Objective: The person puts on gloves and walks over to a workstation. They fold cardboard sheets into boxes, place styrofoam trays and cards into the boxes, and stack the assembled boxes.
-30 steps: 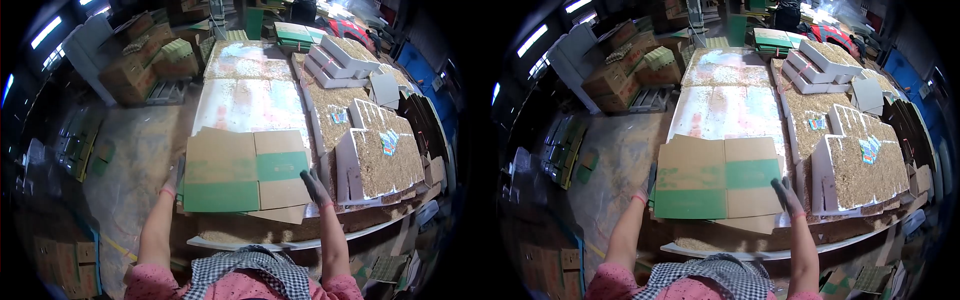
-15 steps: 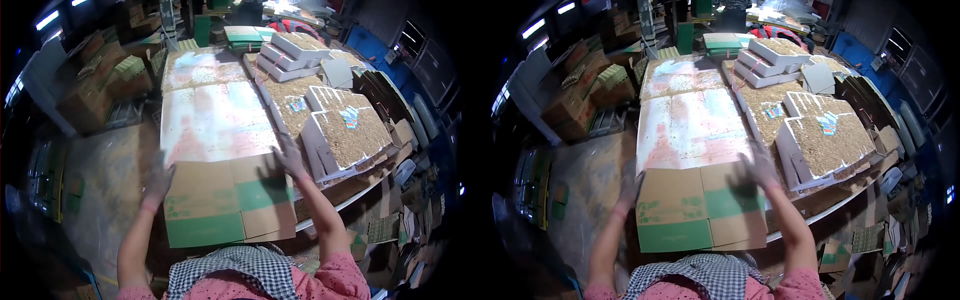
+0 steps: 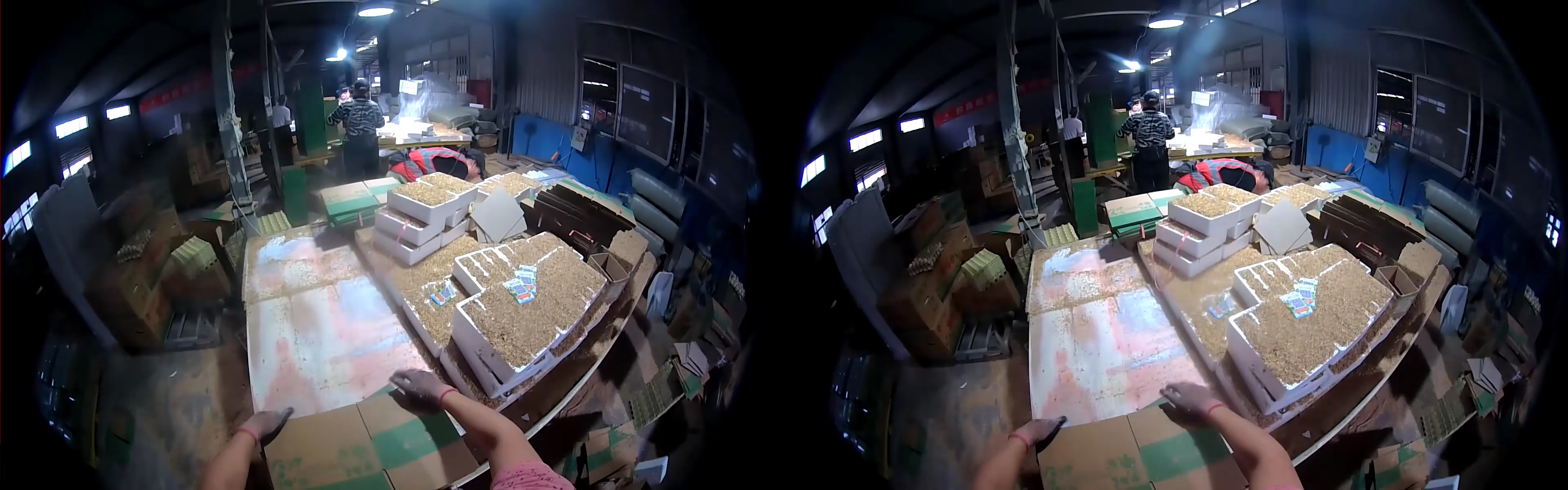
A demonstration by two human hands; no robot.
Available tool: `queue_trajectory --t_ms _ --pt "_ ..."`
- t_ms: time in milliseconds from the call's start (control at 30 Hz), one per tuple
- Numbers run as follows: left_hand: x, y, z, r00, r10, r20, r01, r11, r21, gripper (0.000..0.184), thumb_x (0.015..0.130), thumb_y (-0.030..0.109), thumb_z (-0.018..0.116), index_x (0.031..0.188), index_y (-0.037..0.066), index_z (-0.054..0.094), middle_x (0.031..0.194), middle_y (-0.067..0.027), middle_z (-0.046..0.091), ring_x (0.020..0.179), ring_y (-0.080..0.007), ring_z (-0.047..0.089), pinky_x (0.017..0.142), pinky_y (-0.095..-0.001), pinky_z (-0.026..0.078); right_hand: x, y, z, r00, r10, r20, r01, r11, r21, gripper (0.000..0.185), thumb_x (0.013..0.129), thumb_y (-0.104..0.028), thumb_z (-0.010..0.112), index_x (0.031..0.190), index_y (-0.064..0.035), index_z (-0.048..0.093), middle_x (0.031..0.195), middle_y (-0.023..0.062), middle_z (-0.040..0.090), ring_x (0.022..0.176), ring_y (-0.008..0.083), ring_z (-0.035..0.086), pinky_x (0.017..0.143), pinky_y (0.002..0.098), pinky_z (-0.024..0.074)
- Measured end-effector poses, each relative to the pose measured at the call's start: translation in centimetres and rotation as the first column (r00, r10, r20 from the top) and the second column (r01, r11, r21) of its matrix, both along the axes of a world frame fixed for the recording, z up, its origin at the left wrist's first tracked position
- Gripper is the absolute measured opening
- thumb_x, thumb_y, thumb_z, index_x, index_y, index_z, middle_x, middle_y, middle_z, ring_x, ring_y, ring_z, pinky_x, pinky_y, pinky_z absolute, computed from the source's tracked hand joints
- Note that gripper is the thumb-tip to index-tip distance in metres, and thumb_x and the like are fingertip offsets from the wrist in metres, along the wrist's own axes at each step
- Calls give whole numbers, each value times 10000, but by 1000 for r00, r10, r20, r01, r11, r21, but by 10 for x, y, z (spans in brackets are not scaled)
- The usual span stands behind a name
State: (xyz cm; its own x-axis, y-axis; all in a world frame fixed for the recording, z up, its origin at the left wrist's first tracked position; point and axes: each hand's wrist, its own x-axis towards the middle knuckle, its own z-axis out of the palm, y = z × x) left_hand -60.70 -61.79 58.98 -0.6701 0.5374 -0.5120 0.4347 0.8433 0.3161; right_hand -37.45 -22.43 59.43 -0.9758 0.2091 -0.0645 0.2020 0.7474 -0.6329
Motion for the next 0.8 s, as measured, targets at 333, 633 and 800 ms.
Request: queue_trajectory --t_ms 333,633,800 --pt "139 -57 115 792 519 -320 -25 551 834 620 913 516 452 1303 36 493 1254 -259 523 1138 -359 530 954 -428 401 32 -44 136 735 -324 -595 294 944 -150 506 830 -187 550 1273 30 436 1172 301 525 1149 398 498 999 401 382" --pt "218 7 305 587 -222 -779 287 956 -56 543 922 390 538 1293 -4 500 1223 -239 567 1102 -320 578 919 -381 456 50 -48 169 612 -299 -732 81 945 -318 414 822 -50 448 1233 -1 474 1235 164 525 1164 245 502 1011 324 383" --pt "144 -9 287 570 -644 -510 637 739 -222 526 951 252 479 1400 7 355 1367 -252 430 1200 -315 503 1008 -381 396 52 -112 197 543 338 -769 195 840 507 434 838 -265 583 1217 -65 515 1177 145 505 1061 359 509 1070 502 317"
